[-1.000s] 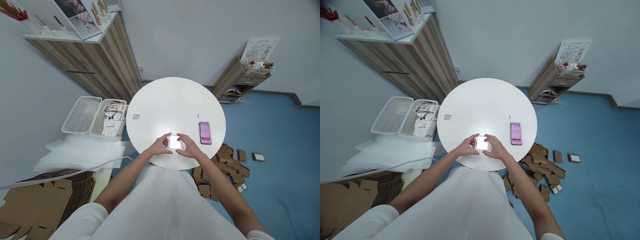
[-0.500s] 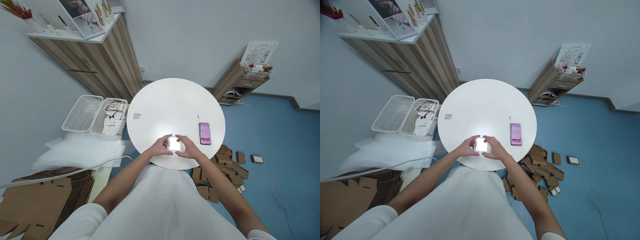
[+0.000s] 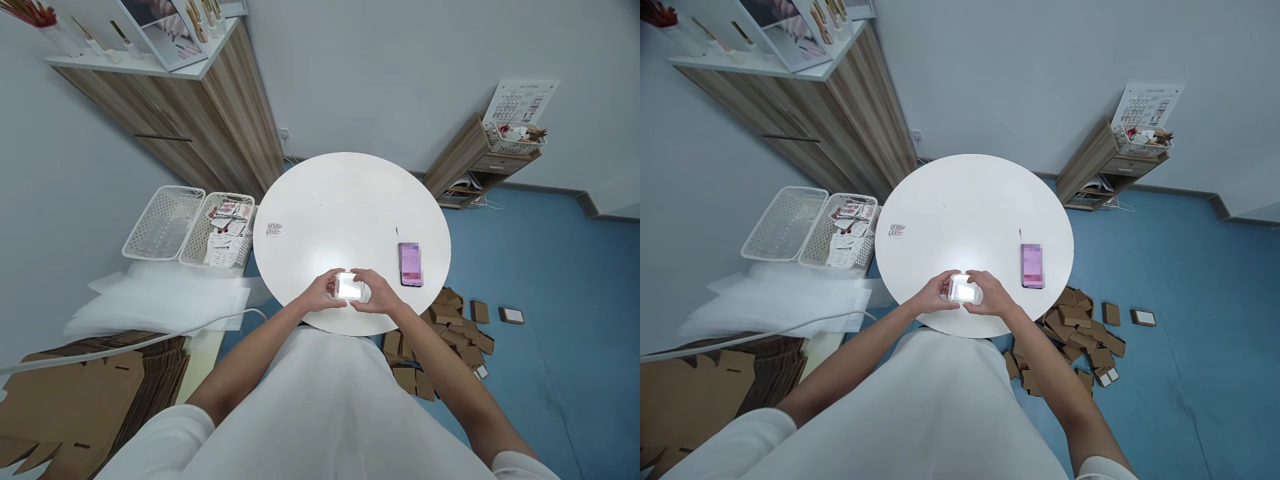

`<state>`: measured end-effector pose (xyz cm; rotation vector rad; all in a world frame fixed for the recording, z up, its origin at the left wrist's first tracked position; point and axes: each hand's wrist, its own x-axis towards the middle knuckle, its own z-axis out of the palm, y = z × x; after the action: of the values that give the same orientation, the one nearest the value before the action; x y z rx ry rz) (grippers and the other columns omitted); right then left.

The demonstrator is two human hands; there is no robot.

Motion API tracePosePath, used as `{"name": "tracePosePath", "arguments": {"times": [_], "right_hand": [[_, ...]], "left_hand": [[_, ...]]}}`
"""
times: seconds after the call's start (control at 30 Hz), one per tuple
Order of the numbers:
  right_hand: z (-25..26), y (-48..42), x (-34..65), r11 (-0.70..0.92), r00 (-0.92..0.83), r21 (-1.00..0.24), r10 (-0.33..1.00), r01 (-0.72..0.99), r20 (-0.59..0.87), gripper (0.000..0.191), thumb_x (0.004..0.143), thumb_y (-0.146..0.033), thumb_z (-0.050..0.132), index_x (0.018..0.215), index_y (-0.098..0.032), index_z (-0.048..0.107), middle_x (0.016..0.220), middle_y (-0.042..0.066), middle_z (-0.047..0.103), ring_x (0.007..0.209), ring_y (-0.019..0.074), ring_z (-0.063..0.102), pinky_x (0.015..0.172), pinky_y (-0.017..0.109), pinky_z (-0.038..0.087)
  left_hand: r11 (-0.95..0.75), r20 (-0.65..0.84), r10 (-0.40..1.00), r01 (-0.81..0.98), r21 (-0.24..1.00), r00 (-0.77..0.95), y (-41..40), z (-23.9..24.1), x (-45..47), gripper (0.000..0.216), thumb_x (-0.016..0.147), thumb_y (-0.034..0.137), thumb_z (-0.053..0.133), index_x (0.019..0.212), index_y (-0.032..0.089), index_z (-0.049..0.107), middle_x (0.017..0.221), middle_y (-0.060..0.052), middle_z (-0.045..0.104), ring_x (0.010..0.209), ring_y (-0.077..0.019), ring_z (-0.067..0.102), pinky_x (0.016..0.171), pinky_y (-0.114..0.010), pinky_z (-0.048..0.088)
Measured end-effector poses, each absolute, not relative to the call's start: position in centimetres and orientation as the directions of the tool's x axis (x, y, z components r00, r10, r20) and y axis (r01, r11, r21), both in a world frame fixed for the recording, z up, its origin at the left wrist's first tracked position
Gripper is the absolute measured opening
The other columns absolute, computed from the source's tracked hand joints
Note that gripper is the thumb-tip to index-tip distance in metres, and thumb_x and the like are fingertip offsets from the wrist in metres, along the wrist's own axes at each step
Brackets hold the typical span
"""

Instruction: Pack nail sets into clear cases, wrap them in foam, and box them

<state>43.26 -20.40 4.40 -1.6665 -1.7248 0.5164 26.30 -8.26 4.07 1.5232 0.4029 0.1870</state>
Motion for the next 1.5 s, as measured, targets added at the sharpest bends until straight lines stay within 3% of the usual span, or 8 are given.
{"name": "tracePosePath", "arguments": {"times": [1.07,1.33,1.5], "right_hand": [[3.4,-18.5,43.5,0.138,0.116,-0.781,0.959,0.609,0.26,0.044,0.055,-0.033,0.066,0.094,-0.022,0.05,0.112,0.011,0.055,0.101,0.0248,0.054,0.076,0.037,0.048],[3.9,-18.7,43.0,0.064,0.131,-0.852,0.979,0.519,0.153,0.065,0.063,-0.034,0.064,0.122,-0.023,0.038,0.119,0.012,0.05,0.092,0.021,0.056,0.072,0.036,0.05],[4.4,-18.4,43.4,0.137,0.077,-0.806,0.972,0.576,0.22,0.061,0.063,-0.037,0.065,0.118,-0.022,0.042,0.119,0.012,0.05,0.099,0.0236,0.053,0.075,0.038,0.049]], "left_hand": [[0.305,-0.219,0.392,0.098,0.947,0.894,-7.6,3.9,26.7,0.079,0.051,0.023,0.077,0.122,0.022,0.042,0.084,-0.001,0.05,0.079,-0.0125,0.051,0.067,-0.027,0.047],[0.31,-0.196,0.429,0.06,0.949,0.882,-7.5,4.1,27.0,0.078,0.054,0.025,0.076,0.123,0.022,0.04,0.09,-0.004,0.05,0.085,-0.0144,0.051,0.068,-0.027,0.046],[0.297,-0.19,0.396,0.07,0.952,0.899,-7.4,4.7,27.2,0.078,0.053,0.023,0.077,0.122,0.023,0.041,0.093,-0.004,0.049,0.083,-0.0136,0.051,0.07,-0.029,0.047]]}}
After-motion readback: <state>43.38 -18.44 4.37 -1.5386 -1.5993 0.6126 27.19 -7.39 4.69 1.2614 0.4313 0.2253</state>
